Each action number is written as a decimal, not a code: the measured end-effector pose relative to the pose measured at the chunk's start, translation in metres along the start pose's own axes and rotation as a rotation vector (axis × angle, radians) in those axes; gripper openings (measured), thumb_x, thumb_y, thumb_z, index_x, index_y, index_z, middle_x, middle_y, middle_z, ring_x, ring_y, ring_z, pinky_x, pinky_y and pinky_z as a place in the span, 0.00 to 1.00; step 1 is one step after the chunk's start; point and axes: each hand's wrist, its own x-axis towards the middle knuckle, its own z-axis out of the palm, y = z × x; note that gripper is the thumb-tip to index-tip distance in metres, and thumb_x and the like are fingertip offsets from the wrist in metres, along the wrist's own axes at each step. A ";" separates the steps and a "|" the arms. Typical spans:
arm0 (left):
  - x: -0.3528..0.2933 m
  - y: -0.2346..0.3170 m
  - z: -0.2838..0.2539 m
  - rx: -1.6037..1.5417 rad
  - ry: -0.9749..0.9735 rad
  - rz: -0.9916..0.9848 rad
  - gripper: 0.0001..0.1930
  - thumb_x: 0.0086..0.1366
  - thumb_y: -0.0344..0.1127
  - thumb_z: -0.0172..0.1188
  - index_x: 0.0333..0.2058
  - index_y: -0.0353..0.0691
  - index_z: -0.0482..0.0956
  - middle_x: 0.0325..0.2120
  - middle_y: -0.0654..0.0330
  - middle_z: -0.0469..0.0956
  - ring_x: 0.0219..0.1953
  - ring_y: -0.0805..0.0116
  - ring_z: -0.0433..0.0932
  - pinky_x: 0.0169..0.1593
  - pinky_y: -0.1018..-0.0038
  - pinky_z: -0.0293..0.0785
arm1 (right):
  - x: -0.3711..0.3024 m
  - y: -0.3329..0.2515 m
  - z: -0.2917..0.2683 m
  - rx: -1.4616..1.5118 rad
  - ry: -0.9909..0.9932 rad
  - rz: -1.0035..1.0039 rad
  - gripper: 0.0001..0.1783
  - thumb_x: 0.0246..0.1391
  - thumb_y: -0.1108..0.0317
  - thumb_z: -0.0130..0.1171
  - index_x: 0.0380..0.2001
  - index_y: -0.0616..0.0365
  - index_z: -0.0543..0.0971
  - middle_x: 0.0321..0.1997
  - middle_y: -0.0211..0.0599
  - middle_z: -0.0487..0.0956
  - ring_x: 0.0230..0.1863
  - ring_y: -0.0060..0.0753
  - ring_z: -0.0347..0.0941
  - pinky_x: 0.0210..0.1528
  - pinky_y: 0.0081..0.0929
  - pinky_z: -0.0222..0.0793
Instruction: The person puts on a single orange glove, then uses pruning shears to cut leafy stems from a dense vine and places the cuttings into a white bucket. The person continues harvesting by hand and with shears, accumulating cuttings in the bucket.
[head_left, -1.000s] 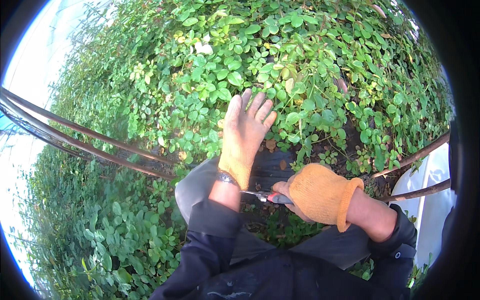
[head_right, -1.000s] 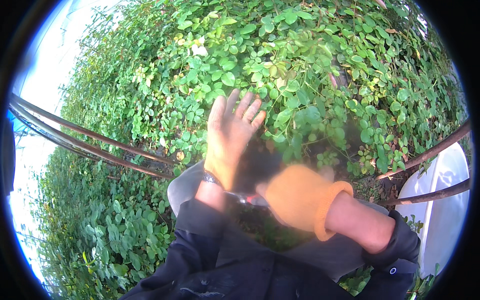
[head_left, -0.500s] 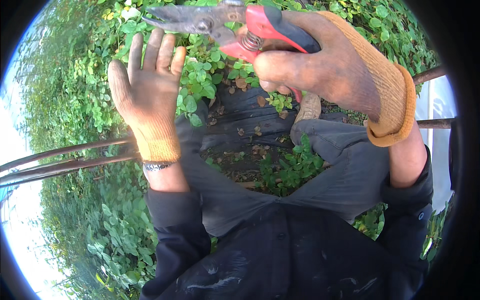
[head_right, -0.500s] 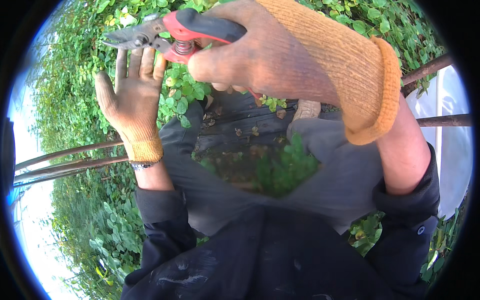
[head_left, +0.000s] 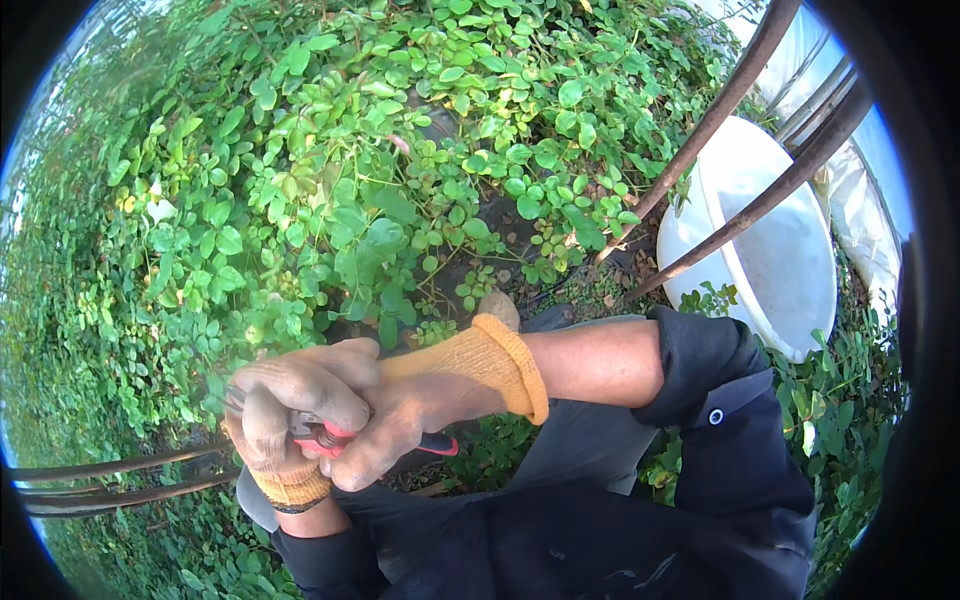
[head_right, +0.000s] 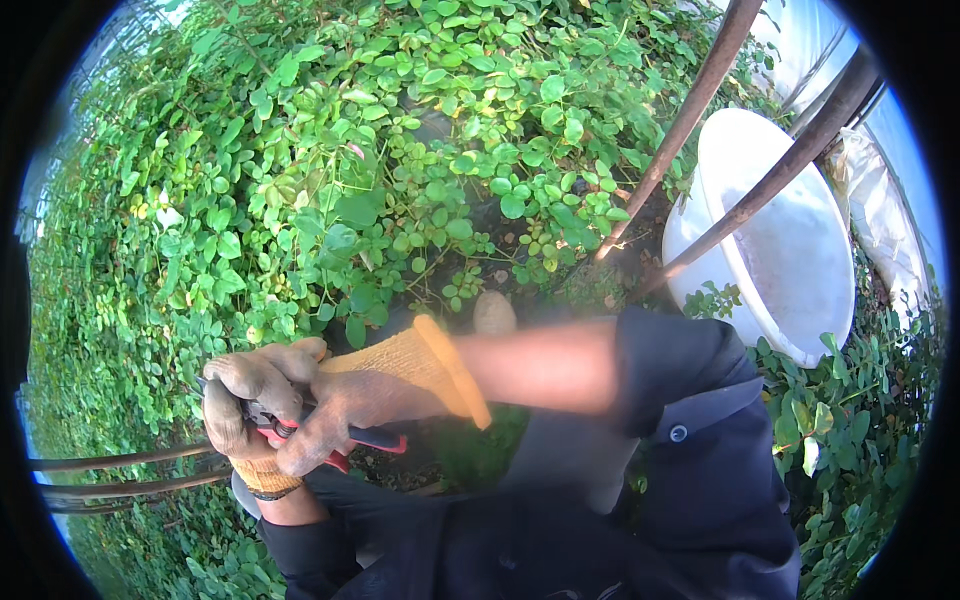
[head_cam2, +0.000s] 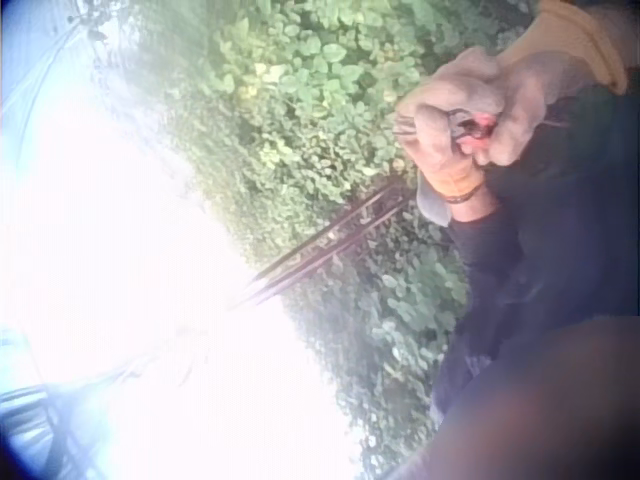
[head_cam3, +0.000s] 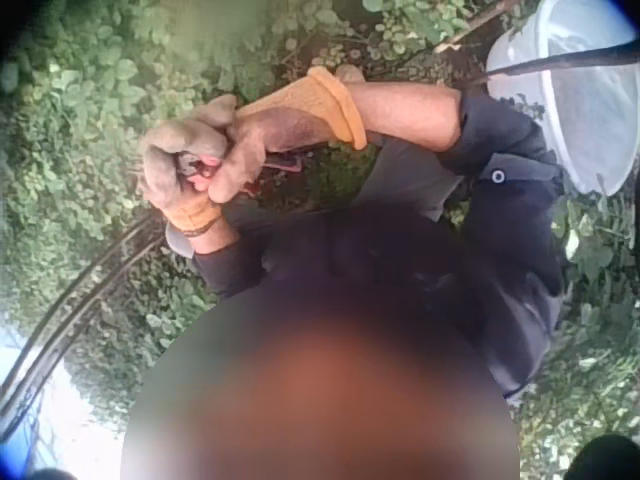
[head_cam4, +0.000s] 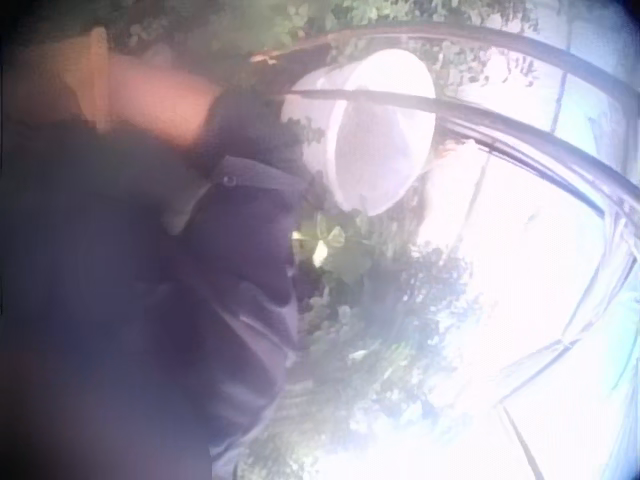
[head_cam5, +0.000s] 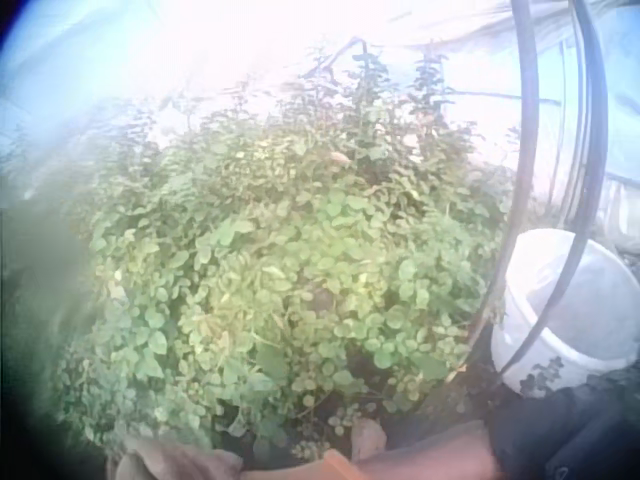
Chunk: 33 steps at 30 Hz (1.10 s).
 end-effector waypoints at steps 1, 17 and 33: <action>-0.002 0.000 -0.001 0.027 0.031 -0.015 0.29 0.79 0.55 0.49 0.30 0.34 0.79 0.26 0.49 0.86 0.28 0.63 0.83 0.35 0.66 0.81 | -0.001 0.000 0.006 0.033 0.014 -0.008 0.21 0.66 0.57 0.66 0.51 0.63 0.79 0.40 0.37 0.83 0.48 0.32 0.81 0.49 0.31 0.76; 0.025 0.026 -0.041 -0.401 -0.241 0.031 0.38 0.81 0.57 0.58 0.77 0.35 0.64 0.68 0.41 0.76 0.70 0.40 0.76 0.74 0.45 0.72 | -0.007 -0.036 0.012 -0.620 0.576 -0.214 0.16 0.67 0.55 0.68 0.48 0.55 0.85 0.33 0.33 0.86 0.34 0.31 0.84 0.37 0.31 0.76; -0.028 0.093 -0.151 0.172 0.219 -0.121 0.38 0.81 0.57 0.60 0.71 0.25 0.70 0.61 0.39 0.80 0.61 0.49 0.82 0.68 0.57 0.78 | -0.199 -0.014 -0.189 -1.934 1.123 0.860 0.10 0.66 0.62 0.61 0.42 0.52 0.87 0.40 0.39 0.90 0.44 0.45 0.89 0.45 0.45 0.82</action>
